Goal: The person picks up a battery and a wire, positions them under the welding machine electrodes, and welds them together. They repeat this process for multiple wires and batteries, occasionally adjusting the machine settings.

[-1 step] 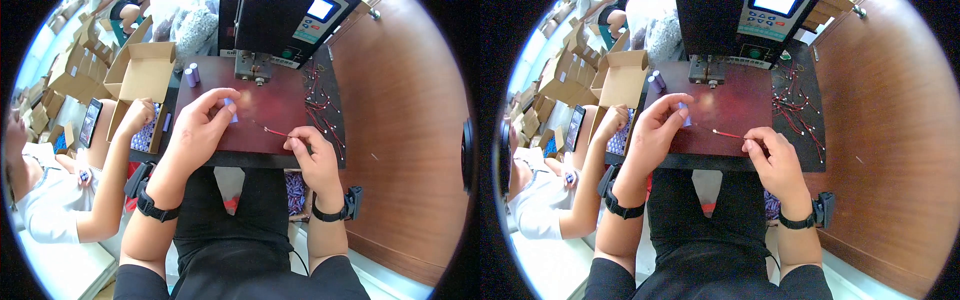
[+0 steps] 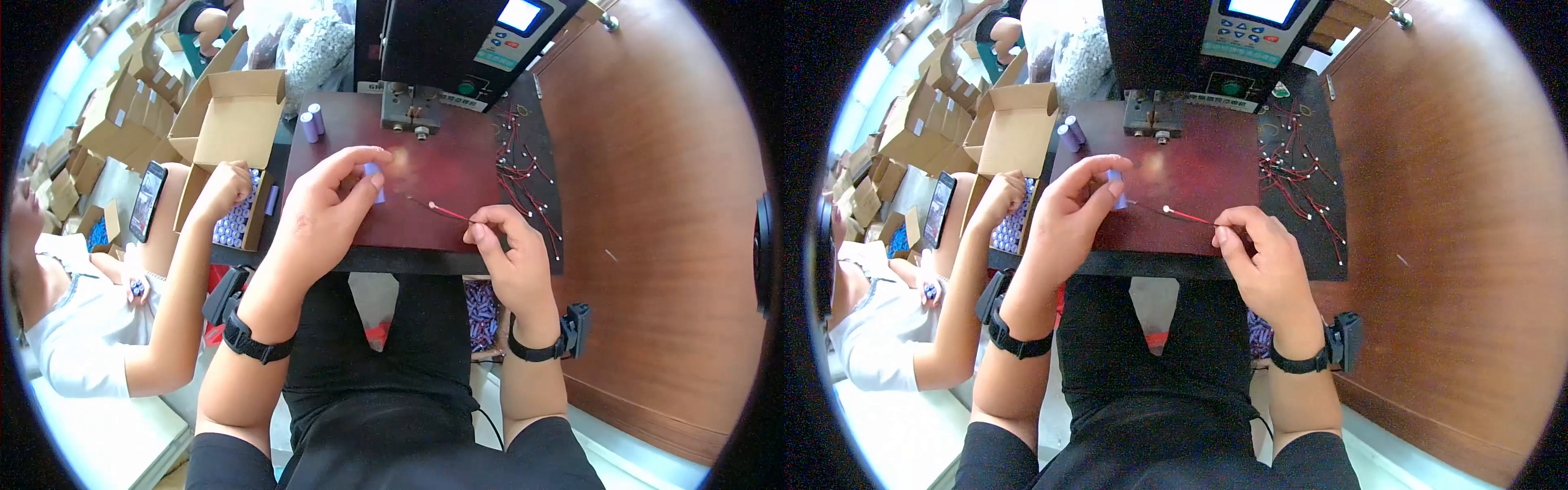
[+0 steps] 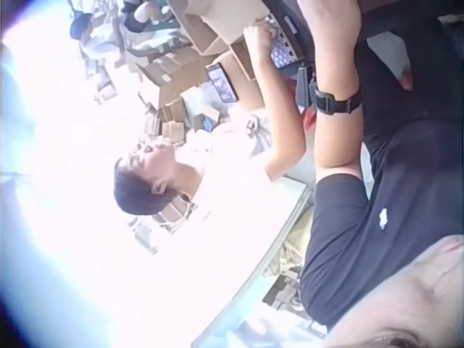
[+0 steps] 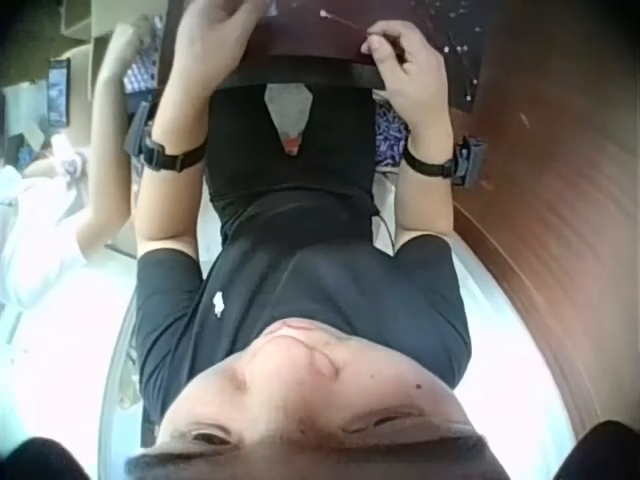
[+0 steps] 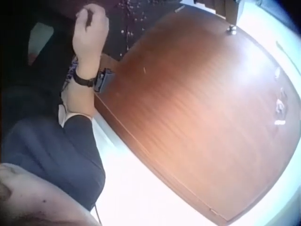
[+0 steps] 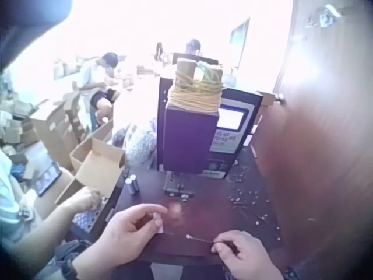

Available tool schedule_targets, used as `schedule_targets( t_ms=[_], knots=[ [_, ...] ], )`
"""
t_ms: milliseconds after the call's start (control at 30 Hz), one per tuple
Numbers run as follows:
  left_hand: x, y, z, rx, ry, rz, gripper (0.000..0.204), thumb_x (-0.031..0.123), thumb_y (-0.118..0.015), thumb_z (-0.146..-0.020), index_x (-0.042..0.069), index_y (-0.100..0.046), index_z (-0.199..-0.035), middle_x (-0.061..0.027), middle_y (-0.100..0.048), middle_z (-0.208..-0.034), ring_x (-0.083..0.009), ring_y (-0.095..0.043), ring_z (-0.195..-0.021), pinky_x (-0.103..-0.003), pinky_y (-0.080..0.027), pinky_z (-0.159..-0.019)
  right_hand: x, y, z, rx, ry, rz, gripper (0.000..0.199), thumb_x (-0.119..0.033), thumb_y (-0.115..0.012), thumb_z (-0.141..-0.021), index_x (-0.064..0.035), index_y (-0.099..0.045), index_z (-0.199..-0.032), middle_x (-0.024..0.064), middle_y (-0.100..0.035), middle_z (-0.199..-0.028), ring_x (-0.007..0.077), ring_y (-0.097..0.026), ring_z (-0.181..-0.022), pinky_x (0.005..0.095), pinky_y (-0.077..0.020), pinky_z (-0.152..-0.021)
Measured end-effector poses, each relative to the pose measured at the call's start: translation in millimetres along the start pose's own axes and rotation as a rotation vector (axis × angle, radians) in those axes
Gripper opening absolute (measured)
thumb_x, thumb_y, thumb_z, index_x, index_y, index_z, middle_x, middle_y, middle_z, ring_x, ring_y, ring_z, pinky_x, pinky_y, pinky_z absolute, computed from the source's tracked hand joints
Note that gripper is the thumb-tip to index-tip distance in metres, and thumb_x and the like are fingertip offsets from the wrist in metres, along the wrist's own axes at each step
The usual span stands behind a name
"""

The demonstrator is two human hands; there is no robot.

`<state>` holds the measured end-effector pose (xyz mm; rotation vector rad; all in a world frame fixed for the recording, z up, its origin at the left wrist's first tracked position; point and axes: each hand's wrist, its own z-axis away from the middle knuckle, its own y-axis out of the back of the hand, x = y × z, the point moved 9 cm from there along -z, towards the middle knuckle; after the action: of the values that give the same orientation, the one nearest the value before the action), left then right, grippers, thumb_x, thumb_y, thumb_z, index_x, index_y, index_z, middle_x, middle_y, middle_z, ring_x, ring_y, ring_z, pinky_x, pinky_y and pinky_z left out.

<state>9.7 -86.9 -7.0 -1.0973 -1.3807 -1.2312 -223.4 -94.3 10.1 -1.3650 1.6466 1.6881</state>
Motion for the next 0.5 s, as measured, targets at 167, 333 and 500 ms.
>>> schedule_targets(
  t_ms=[167,333,500],
  knots=[
    [6.3,4.2,13.3,0.068,-0.079,-0.026,0.026,0.002,-0.068,-0.093,0.003,-0.067,-0.12,0.0004,-0.062,-0.092,-0.0054,-0.054,-0.081,-0.021,-0.045,-0.071,-7.0,7.0,5.4,0.115,0.029,-0.009,0.008,-0.007,-0.068,-0.093,-0.0014,-0.067,-0.099,0.0078,-0.068,-0.086,0.0157,-0.063,-0.074,0.0292,-0.05,-0.069],
    [12.4,-4.8,-0.7,0.049,-0.251,-0.319,0.028,0.006,-0.073,-0.088,-0.001,-0.069,-0.115,-0.011,-0.069,-0.102,-0.0195,-0.066,-0.089,-0.03,-0.052,-0.081,1.3,18.6,-2.8,0.274,0.009,-0.075,0.008,-0.003,-0.07,-0.089,0.0011,-0.068,-0.096,0.0048,-0.068,-0.084,0.0091,-0.061,-0.074,0.0253,-0.0492,-0.069],
    [8.4,-13.5,-23.0,0.1,-0.258,-0.408,0.027,0.009,-0.072,-0.09,-0.002,-0.069,-0.114,-0.0164,-0.07,-0.106,-0.0282,-0.068,-0.091,-0.034,-0.053,-0.083,12.8,15.4,-20.9,0.354,0.058,-0.06,0.007,-0.001,-0.069,-0.088,0.0011,-0.068,-0.094,0.0039,-0.068,-0.082,0.0084,-0.059,-0.072,0.0246,-0.048,-0.066]
  ],
)
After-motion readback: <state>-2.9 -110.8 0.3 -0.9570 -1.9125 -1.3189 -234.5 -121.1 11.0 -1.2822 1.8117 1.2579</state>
